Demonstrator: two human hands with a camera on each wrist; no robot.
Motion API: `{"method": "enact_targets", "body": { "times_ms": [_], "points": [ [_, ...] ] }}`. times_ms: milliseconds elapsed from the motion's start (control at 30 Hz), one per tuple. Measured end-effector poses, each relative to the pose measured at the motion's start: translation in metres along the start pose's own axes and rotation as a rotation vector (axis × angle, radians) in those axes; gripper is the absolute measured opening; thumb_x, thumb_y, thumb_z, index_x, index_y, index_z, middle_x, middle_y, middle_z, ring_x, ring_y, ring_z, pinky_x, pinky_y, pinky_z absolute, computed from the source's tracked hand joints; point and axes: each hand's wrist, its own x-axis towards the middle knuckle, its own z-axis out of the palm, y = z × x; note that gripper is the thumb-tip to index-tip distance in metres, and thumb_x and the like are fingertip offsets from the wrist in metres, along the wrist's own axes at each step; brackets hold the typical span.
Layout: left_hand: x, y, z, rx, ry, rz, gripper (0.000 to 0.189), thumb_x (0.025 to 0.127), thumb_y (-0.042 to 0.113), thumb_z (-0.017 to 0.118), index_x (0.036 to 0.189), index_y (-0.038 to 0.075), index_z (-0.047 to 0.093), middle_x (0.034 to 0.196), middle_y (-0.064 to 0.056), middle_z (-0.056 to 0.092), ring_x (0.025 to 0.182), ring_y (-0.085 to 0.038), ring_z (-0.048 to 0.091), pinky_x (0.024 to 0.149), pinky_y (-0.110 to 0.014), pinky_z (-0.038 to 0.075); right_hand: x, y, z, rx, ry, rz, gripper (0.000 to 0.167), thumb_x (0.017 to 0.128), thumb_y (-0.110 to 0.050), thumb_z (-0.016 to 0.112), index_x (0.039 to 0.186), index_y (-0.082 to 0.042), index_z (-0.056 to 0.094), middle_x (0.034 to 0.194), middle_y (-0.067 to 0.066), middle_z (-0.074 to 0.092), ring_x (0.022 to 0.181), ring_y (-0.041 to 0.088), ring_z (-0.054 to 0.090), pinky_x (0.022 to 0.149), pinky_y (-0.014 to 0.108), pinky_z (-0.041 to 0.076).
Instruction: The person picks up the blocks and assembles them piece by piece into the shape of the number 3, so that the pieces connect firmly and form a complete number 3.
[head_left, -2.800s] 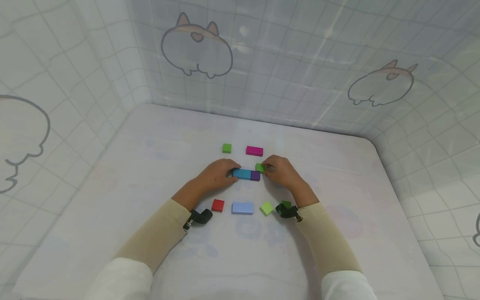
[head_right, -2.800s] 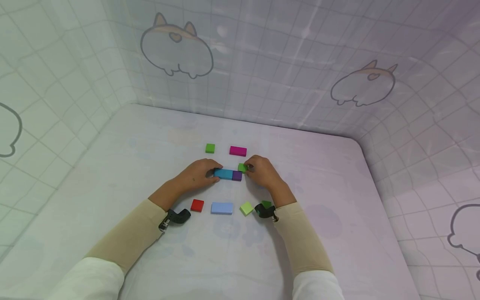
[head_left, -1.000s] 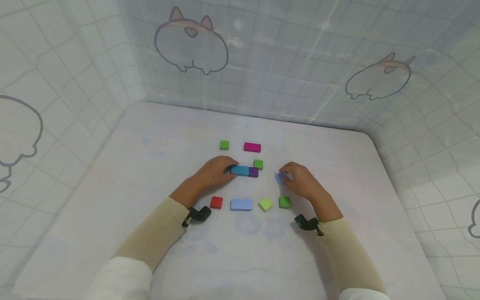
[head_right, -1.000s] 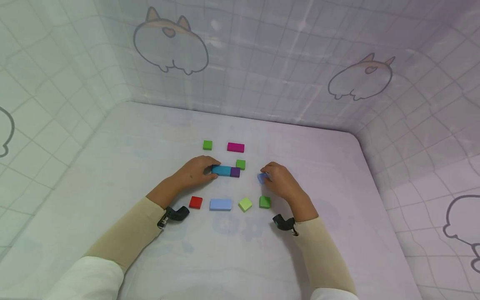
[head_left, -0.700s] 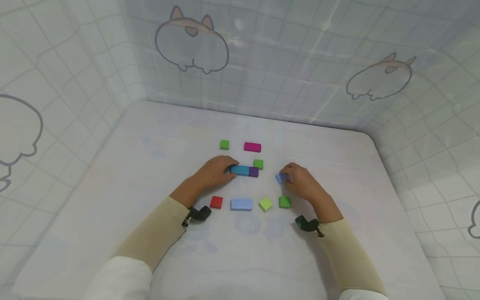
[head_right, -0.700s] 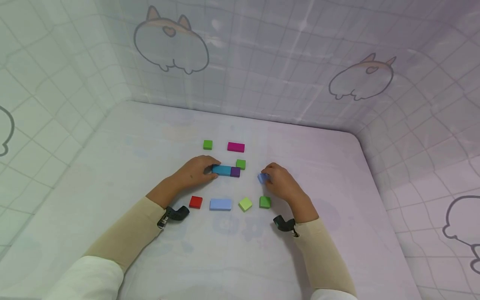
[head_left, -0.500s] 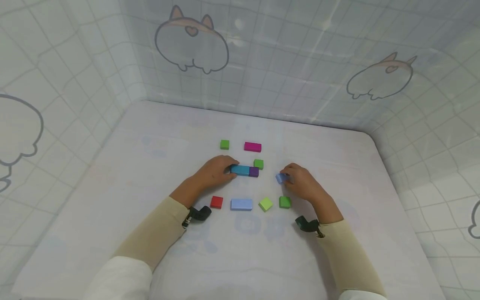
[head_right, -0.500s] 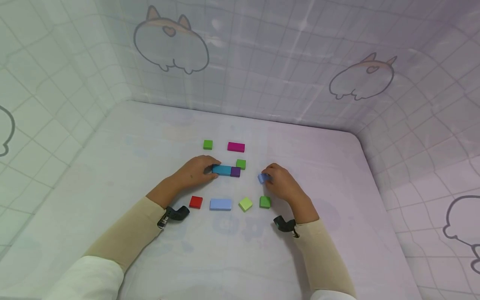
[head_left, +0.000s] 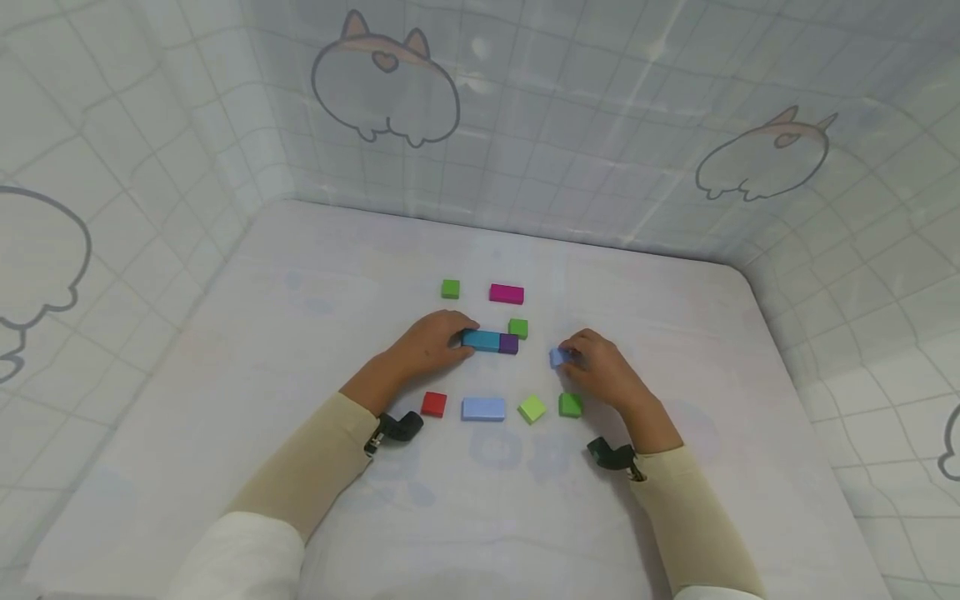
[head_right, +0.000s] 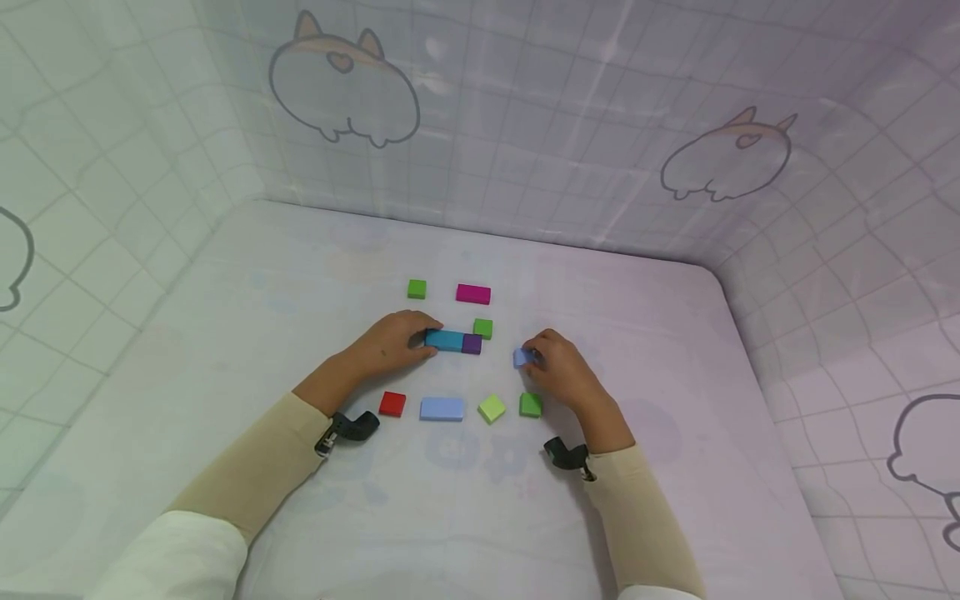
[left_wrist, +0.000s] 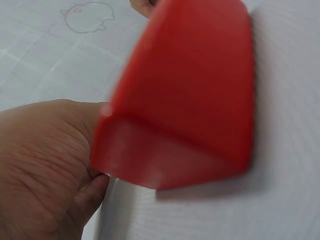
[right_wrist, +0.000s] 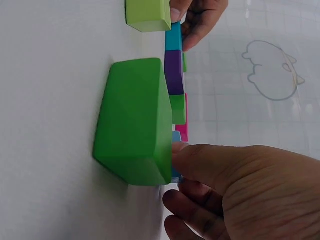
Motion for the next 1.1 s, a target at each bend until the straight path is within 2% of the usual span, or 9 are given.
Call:
{"method": "enact_targets", "body": {
  "times_ms": [467,667,900,1100],
  "points": [
    [0.001,0.001,-0.001,-0.016,-0.002,-0.01,0.05,0.092,0.03,0.072,0.139,0.02,0.058,0.138,0.0,0.058,0.131,-0.022,0.049,0.109,-0.043,0.045,-0.001,-0.002,0.004,0.018,-0.006,0.019,0.03,0.09,-0.016,0.074,0.118,-0.005,0.07,0.113,0.007,0.062,0.104,0.023,0.06,0.094,0.043,0.054],
    [0.001,0.002,-0.002,-0.011,-0.005,-0.012,0.05,0.092,0.03,0.072,0.139,0.02,0.058,0.138,0.001,0.058,0.131,-0.021,0.049,0.109,-0.042,0.045,-0.003,-0.003,0.004,0.003,0.0,-0.023,0.031,0.09,-0.012,0.073,0.12,-0.005,0.07,0.114,0.009,0.063,0.104,0.023,0.061,0.093,0.043,0.054],
    [0.002,0.001,-0.001,-0.006,0.0,-0.008,0.05,0.092,0.03,0.072,0.139,0.019,0.058,0.138,0.001,0.058,0.131,-0.02,0.049,0.11,-0.041,0.044,-0.003,-0.006,0.005,0.024,0.0,0.005,0.03,0.09,-0.013,0.073,0.12,-0.005,0.07,0.116,0.009,0.063,0.107,0.024,0.062,0.095,0.043,0.054],
    [0.002,0.0,0.0,-0.003,0.0,-0.004,0.051,0.092,0.03,0.072,0.139,0.019,0.058,0.138,0.0,0.058,0.131,-0.021,0.049,0.11,-0.041,0.044,-0.003,-0.009,0.007,0.032,-0.002,-0.003,0.029,0.09,-0.011,0.073,0.119,-0.005,0.07,0.116,0.008,0.065,0.109,0.024,0.063,0.097,0.043,0.054]
  ]
}}
